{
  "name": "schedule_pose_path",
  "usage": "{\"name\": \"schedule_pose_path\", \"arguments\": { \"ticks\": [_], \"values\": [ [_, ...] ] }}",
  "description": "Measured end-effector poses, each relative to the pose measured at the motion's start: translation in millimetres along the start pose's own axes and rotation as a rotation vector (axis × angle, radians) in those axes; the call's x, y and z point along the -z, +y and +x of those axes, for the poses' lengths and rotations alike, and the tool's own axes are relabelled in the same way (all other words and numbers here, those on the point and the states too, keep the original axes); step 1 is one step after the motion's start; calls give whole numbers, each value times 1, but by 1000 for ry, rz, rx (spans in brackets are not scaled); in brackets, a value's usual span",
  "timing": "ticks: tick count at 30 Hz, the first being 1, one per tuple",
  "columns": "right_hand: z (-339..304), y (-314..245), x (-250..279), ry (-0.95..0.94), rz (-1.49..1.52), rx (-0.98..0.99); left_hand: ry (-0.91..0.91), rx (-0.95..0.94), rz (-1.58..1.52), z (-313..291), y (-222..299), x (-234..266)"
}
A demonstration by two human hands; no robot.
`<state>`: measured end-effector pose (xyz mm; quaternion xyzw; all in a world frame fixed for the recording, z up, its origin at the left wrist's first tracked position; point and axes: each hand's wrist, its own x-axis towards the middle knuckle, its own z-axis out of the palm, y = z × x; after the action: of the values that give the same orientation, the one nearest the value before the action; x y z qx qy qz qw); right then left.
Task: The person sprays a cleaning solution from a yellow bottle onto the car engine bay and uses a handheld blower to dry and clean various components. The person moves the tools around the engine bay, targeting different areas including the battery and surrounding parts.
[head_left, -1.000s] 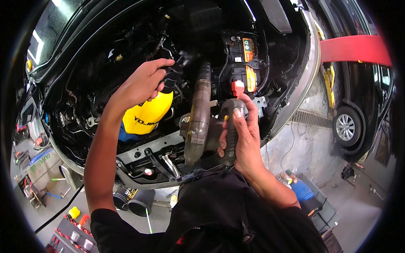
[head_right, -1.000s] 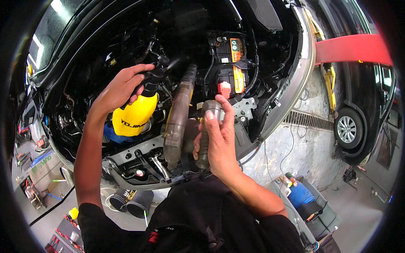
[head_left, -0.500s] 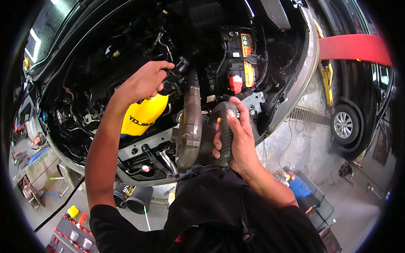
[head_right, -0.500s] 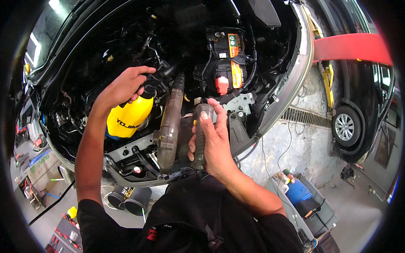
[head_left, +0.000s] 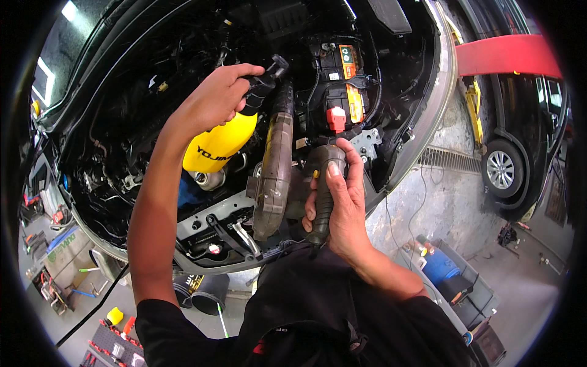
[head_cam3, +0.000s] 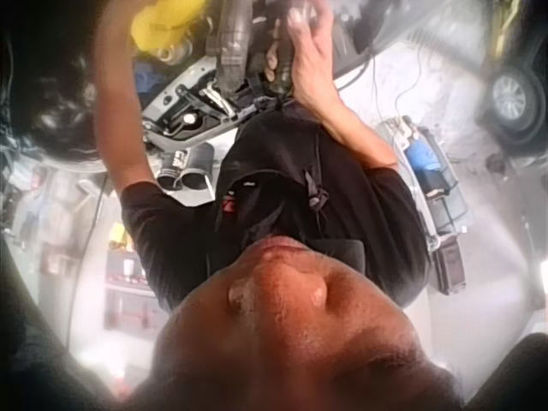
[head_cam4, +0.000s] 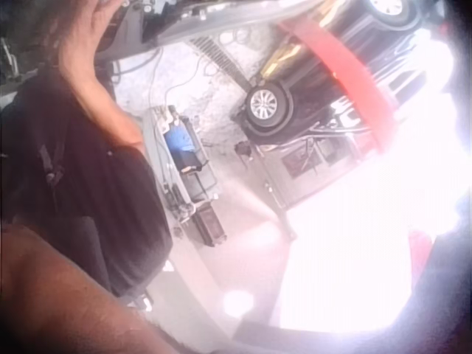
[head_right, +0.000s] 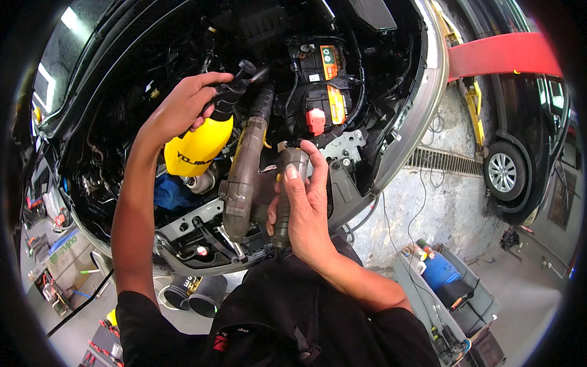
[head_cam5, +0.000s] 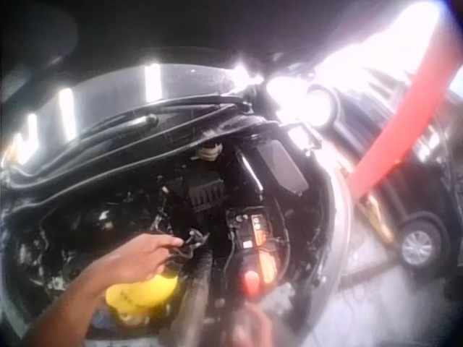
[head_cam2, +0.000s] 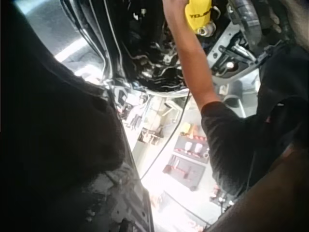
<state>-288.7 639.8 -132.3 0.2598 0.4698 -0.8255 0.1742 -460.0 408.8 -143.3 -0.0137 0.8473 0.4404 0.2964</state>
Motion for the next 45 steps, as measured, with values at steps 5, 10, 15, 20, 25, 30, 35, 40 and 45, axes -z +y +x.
{"name": "schedule_pose_path", "arguments": {
  "ticks": [5, 10, 15, 20, 25, 30, 35, 40, 45],
  "values": [
    [-3, 2, -2, 19, 16, -6, 4, 23, 88, 10, 11, -9],
    [-4, 6, -8, 14, 20, -18, 7, 46, 65, 11, 4, -8],
    [-10, 13, -10, -12, 13, 2, 18, 13, -15, 2, -3, -4],
    [-19, 23, -6, -46, 10, 7, 44, -5, -9, 6, -8, -6],
    [-26, 22, -7, -24, 8, 2, 30, 8, 6, 14, -5, -10],
    [-26, 22, -12, 2, 34, -15, 11, 24, 63, 5, -11, -10],
    [-50, 23, -16, 27, 90, -81, -164, 86, 83, -23, -15, -5],
    [-85, 22, -15, 103, 147, -119, -325, 72, 95, -42, -18, -7],
    [-112, 21, -18, 128, 123, -92, -353, 35, 29, -51, -31, -14]
  ]
}}
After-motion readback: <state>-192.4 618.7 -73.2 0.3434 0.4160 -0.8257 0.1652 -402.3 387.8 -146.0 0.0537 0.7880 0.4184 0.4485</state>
